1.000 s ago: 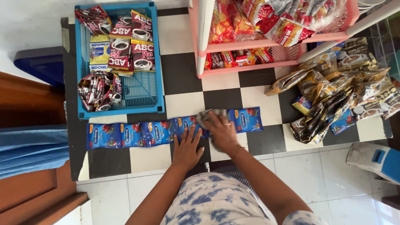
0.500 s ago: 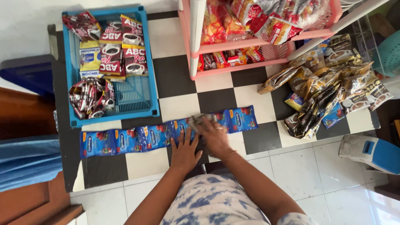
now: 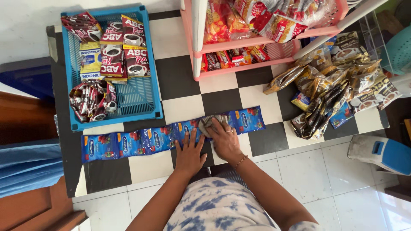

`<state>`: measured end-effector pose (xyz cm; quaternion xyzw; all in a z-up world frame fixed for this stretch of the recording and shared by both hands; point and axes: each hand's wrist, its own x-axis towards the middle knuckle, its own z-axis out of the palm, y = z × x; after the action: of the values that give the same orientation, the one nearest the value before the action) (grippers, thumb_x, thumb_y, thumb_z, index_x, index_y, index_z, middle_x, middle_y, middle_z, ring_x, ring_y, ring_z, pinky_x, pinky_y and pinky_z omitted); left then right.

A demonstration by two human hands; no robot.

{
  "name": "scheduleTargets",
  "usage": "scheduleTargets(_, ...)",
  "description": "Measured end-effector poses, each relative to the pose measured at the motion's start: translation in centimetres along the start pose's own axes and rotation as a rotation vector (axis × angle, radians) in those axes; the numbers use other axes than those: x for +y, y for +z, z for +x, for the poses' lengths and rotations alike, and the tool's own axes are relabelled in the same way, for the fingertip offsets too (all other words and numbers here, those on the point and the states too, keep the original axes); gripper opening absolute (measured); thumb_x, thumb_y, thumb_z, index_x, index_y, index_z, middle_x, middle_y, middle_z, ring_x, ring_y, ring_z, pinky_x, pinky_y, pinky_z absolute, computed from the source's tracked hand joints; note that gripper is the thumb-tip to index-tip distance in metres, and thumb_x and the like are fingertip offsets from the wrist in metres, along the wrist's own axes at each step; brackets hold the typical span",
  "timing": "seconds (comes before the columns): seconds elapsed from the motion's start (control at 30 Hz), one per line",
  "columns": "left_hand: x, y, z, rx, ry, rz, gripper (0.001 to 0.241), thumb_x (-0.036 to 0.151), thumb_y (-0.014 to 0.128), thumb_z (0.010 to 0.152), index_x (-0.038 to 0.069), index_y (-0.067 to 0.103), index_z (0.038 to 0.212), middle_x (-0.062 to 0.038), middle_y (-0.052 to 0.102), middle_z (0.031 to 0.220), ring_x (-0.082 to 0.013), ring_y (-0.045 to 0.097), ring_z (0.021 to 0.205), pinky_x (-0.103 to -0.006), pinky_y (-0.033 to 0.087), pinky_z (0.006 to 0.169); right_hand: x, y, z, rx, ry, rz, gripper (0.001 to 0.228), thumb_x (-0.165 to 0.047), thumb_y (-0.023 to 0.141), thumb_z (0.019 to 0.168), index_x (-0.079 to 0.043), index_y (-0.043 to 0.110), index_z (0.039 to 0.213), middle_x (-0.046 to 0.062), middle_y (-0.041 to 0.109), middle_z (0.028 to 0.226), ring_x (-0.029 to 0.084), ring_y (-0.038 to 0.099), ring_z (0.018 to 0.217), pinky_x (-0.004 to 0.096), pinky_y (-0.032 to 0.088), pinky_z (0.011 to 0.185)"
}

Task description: The person wipes the floor with a cloth and then picks up multiple snack packages, wiping each one before placing them into a blue basket. The person handles ABC Plus and Indomilk packages, cleaning them one by one and stacking them in the basket.

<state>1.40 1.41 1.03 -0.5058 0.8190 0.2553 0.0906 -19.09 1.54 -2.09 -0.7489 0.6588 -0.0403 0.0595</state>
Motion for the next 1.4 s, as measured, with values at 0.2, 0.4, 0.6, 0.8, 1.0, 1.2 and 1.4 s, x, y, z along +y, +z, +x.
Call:
scheduleTargets(0.2, -0.1, 0.0, -0.4, 0.028, 0.014, -0.030, 0.083, 0.045, 0.063, 0.093, 0.027, 0.020, 0.161, -0.011, 0.004, 0.170, -0.0411, 0.011, 0.155, -0.0748, 0.014, 0.115, 8.0, -3.5, -1.0, -0.066, 0.231, -0.094, 0.054, -0.019, 0.072, 0.079, -0.025, 0.065, 0.132, 0.004, 0.036, 0.162, 0.034, 0.045, 0.134, 0.052, 0.043, 0.102)
scheduleTargets(0.4, 0.3, -0.2, -0.2, 0.016, -0.003, -0.014, 0.085, 0.045, 0.063, 0.093, 0.026, 0.017, 0.162, -0.012, 0.002, 0.170, -0.0415, 0.009, 0.155, -0.0753, 0.012, 0.115, 5.9, -3.9, 0.2, 0.033, 0.264, -0.065, 0.067, -0.008, 0.069, 0.071, -0.016, 0.066, 0.137, 0.016, 0.038, 0.158, 0.038, 0.046, 0.128, 0.053, 0.043, 0.097)
scheduleTargets(0.6, 0.7, -0.6, 0.5, 0.022, 0.000, -0.022, 0.082, 0.045, 0.062, 0.093, 0.026, 0.020, 0.161, -0.012, 0.004, 0.170, -0.0412, 0.008, 0.155, -0.0745, 0.011, 0.115, 2.7, -3.4, -0.7, -0.107, 0.085, 0.020, 0.062, -0.009, 0.069, 0.075, -0.022, 0.063, 0.136, 0.010, 0.037, 0.160, 0.036, 0.043, 0.134, 0.055, 0.041, 0.102)
scheduleTargets(0.8, 2.1, -0.1, 0.3, 0.088, 0.007, -0.009, 0.079, 0.046, 0.062, 0.094, 0.017, 0.026, 0.158, -0.016, 0.010, 0.168, -0.0430, 0.011, 0.154, -0.0748, 0.010, 0.115, 11.0, -5.2, -1.2, 0.041, 0.337, 0.076, 0.053, -0.004, 0.068, 0.082, -0.027, 0.072, 0.130, 0.002, 0.046, 0.160, 0.034, 0.049, 0.135, 0.052, 0.045, 0.109)
scheduleTargets(1.0, 7.5, 2.1, 1.9, 0.164, 0.247, -0.080, 0.076, 0.036, 0.062, 0.093, 0.012, 0.032, 0.159, -0.005, 0.020, 0.170, -0.0358, 0.017, 0.156, -0.0708, 0.010, 0.120, 9.0, -7.1, -3.5, -0.016, 0.274, 0.124, 0.057, -0.009, 0.067, 0.078, -0.029, 0.067, 0.131, 0.005, 0.046, 0.159, 0.036, 0.050, 0.135, 0.047, 0.052, 0.096)
scheduleTargets(1.2, 8.8, 2.7, 3.9, 0.043, 0.174, -0.039, 0.081, 0.033, 0.062, 0.091, 0.016, 0.025, 0.161, 0.000, 0.013, 0.170, -0.0335, 0.012, 0.156, -0.0694, 0.008, 0.118, 8.3, -6.8, -0.6, -0.088, 0.044, -0.125, 0.057, -0.009, 0.068, 0.075, -0.027, 0.069, 0.129, 0.010, 0.046, 0.153, 0.038, 0.048, 0.130, 0.053, 0.047, 0.097)
scheduleTargets(1.4, 9.5, 3.0, 3.8, 0.060, 0.134, -0.056, 0.079, 0.035, 0.060, 0.093, 0.016, 0.024, 0.161, 0.001, 0.012, 0.170, -0.0320, 0.011, 0.156, -0.0684, 0.006, 0.120, 12.8, -7.7, 1.2, -0.086, 0.195, -0.014, 0.059, -0.006, 0.066, 0.081, -0.028, 0.068, 0.135, 0.007, 0.045, 0.159, 0.036, 0.052, 0.126, 0.048, 0.048, 0.103)
